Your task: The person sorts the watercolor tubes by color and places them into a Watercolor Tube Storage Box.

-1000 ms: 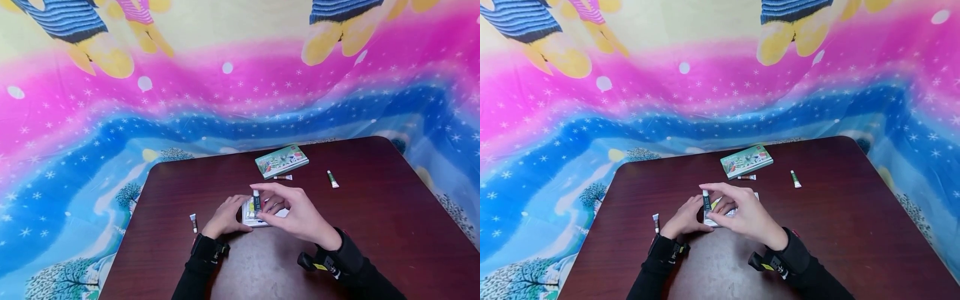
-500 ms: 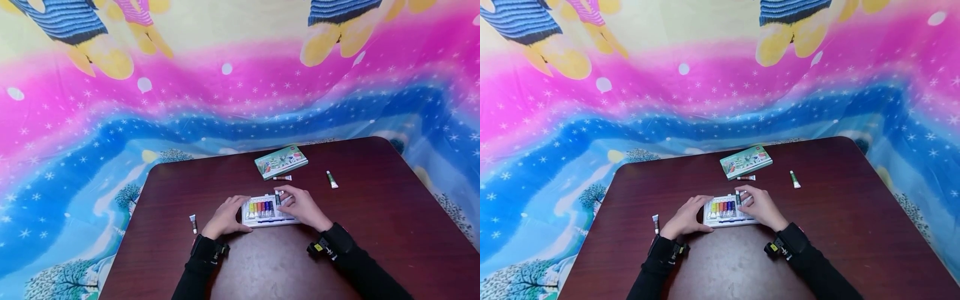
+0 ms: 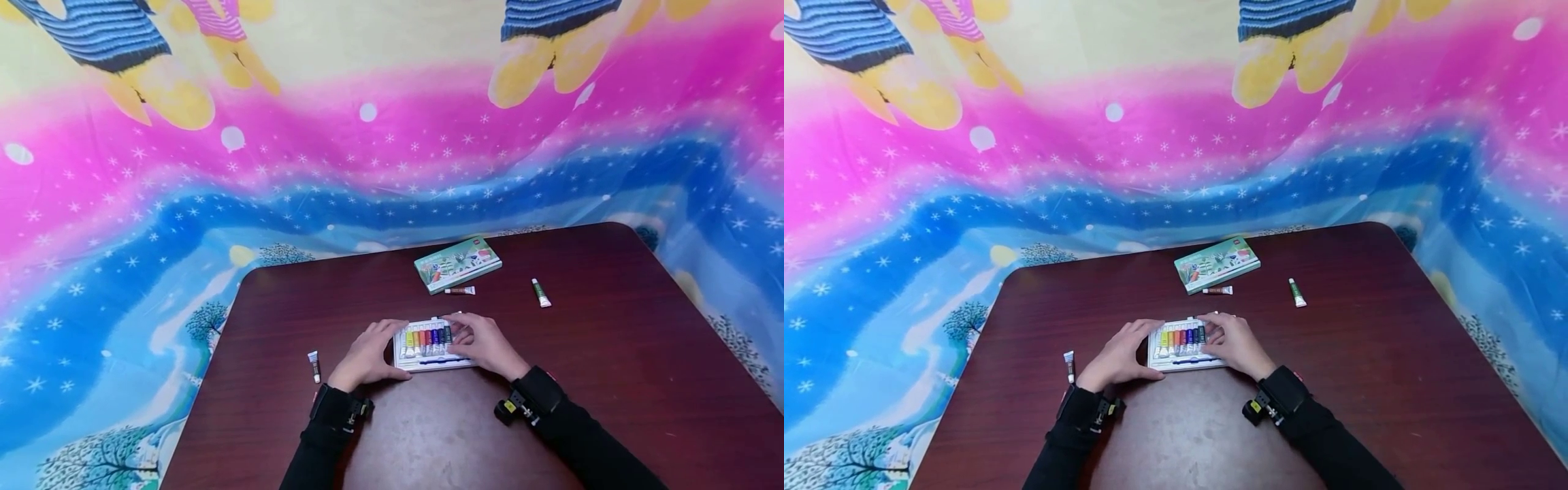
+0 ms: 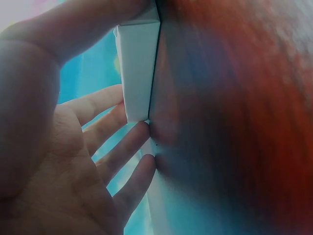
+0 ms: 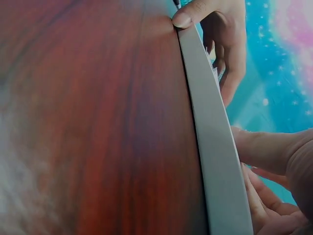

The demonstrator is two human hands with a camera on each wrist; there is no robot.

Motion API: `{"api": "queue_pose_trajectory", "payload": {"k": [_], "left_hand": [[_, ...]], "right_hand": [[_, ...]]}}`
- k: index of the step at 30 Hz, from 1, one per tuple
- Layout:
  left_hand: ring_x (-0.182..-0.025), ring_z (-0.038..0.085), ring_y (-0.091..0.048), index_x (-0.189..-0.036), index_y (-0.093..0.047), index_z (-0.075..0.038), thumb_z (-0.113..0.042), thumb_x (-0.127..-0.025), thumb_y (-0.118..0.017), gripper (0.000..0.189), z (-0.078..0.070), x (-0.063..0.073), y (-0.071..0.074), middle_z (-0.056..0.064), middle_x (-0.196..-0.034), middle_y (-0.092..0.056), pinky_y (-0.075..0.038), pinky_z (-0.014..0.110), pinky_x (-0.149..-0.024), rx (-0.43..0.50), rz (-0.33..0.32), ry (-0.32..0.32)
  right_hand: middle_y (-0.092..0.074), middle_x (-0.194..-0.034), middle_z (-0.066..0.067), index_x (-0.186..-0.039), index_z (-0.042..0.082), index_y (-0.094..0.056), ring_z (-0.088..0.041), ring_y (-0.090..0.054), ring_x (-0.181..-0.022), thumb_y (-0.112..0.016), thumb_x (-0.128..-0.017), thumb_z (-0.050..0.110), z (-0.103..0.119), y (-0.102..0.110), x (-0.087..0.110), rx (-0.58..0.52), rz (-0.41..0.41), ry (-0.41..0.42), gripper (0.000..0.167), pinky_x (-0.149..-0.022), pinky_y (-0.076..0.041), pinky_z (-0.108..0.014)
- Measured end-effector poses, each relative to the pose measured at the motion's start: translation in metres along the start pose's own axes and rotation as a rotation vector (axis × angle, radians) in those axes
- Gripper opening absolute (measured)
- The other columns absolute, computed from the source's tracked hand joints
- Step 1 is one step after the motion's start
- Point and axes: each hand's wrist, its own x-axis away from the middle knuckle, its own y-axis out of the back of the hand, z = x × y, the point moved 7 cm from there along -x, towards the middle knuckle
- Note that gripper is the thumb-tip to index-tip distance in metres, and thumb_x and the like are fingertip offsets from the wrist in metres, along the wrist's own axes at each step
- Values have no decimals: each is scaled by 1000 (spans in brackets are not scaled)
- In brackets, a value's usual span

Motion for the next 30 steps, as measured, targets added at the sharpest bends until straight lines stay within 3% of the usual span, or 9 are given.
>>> {"api": "queue_pose_trajectory", "payload": {"k": [9,16,22,30], "left_hand": [[-142,26,-44,-160,-41,-24,-54,-75,-90,102,1,0,0,2,-157,-47,-40,53,-116,4,-7,-8],[-141,26,-45,-159,-41,-24,-54,-75,-90,102,0,0,-1,2,-157,-48,-40,53,-116,9,-4,-4],[-142,27,-45,-160,-41,-25,-54,-75,-90,102,0,0,-1,1,-157,-48,-40,53,-117,5,-4,0],[-141,26,-45,-159,-41,-24,-54,-75,-90,102,0,0,-1,2,-157,-47,-40,53,-116,11,-3,-5]], "right_hand": [[-62,-89,-1,-137,3,-68,-9,-56,-77,-87,-83,11,6,3,-1,145,-7,74,58,-69,-51,-22],[-58,-81,0,-141,5,-64,-11,-49,-74,-86,-86,17,11,2,-1,288,46,93,60,-66,-41,-26],[-63,-100,-10,-147,11,-60,-17,-52,-86,-82,-90,31,20,-1,4,569,77,126,64,-75,-48,-33],[-61,-111,-16,-147,13,-61,-23,-52,-95,-79,-92,37,28,-3,9,753,37,198,62,-79,-52,-34]]}}
